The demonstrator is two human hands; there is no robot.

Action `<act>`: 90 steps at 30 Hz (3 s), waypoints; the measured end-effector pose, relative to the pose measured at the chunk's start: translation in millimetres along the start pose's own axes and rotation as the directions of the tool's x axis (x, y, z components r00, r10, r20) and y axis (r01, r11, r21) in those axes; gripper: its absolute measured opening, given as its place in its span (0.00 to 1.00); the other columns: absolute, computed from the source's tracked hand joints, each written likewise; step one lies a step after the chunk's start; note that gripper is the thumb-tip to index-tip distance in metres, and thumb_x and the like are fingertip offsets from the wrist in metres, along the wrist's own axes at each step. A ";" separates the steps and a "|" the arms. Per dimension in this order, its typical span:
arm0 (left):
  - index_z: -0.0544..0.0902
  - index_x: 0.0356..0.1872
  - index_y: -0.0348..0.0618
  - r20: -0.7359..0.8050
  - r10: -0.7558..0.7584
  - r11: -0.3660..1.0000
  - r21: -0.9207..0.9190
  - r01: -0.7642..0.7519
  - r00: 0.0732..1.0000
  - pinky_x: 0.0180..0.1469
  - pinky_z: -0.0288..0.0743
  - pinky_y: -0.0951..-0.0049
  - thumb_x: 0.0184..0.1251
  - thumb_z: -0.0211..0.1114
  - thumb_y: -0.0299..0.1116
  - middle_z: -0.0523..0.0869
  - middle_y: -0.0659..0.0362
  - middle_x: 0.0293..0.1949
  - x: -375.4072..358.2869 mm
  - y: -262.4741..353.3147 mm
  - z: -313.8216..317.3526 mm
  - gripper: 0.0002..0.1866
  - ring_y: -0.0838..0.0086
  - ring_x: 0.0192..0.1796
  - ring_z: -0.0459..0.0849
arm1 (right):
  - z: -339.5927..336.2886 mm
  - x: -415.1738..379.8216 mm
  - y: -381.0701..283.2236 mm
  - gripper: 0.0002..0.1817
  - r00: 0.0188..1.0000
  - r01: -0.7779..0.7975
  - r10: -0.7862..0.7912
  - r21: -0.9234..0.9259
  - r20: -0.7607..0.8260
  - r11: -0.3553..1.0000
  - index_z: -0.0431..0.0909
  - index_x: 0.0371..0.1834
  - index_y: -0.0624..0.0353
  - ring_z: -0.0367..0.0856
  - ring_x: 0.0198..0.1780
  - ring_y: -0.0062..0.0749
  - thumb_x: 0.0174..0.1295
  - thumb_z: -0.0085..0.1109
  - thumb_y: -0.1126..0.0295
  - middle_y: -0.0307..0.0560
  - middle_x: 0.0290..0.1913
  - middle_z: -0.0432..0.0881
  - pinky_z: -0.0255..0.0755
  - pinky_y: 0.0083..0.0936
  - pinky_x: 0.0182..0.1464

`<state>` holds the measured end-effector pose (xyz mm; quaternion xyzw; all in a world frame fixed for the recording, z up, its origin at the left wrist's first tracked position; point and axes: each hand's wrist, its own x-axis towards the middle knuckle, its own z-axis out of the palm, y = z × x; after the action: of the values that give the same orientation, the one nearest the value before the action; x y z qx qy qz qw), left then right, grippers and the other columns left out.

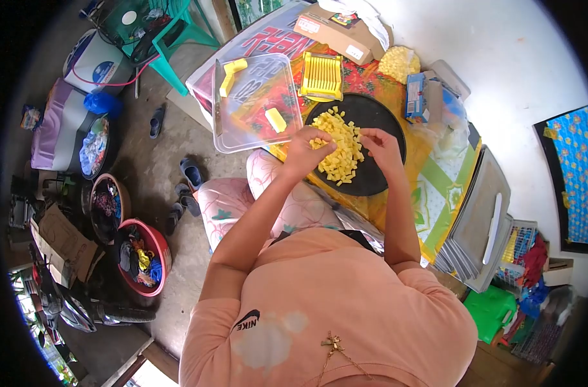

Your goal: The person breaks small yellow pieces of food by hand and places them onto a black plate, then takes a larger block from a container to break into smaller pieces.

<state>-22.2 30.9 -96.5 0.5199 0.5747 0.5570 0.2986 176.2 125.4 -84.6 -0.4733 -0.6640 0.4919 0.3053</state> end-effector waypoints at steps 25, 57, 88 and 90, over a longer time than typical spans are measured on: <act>0.86 0.42 0.54 -0.012 0.146 0.879 0.460 -0.124 0.989 0.58 0.64 0.59 0.53 0.68 0.36 0.79 0.55 0.46 12.0 -18.6 29.7 0.13 0.59 0.54 0.72 | 0.5 0.5 21.9 0.11 0.982 0.041 -0.114 -0.419 -0.150 0.907 0.83 0.41 0.56 0.83 0.37 0.38 0.56 0.62 0.66 0.49 0.35 0.83 0.74 0.30 0.40; 0.81 0.49 0.36 -0.333 -0.452 0.850 -0.443 0.286 0.828 0.43 0.73 0.78 0.65 0.63 0.34 0.85 0.61 0.37 -40.9 -20.9 -109.9 0.15 0.78 0.41 0.81 | 191.5 49.3 -44.8 0.30 0.924 0.359 -0.326 -0.166 0.198 0.918 0.73 0.56 0.62 0.81 0.45 0.43 0.47 0.68 0.69 0.55 0.42 0.81 0.74 0.32 0.44; 0.72 0.59 0.34 0.027 -0.138 0.730 -0.673 0.120 0.990 0.50 0.77 0.73 0.57 0.66 0.18 0.84 0.55 0.45 -59.5 100.8 -126.4 0.27 0.74 0.47 0.82 | 109.1 -48.0 -155.3 0.27 0.843 0.033 -0.311 0.535 0.439 0.844 0.68 0.60 0.64 0.79 0.46 0.24 0.56 0.63 0.79 0.45 0.46 0.78 0.75 0.23 0.49; 0.72 0.60 0.34 0.031 -0.132 0.731 -0.672 0.119 0.991 0.51 0.77 0.73 0.57 0.66 0.18 0.84 0.54 0.46 -59.9 101.5 -126.1 0.27 0.74 0.47 0.82 | 108.4 -48.6 -155.3 0.27 0.843 0.025 -0.306 0.537 0.443 0.843 0.68 0.60 0.64 0.79 0.46 0.24 0.56 0.64 0.78 0.45 0.46 0.78 0.75 0.23 0.49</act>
<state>-94.8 -82.8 11.2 0.3321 0.3720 0.7101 0.4971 48.6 30.2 28.9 -0.1654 -0.6058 0.7282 0.2747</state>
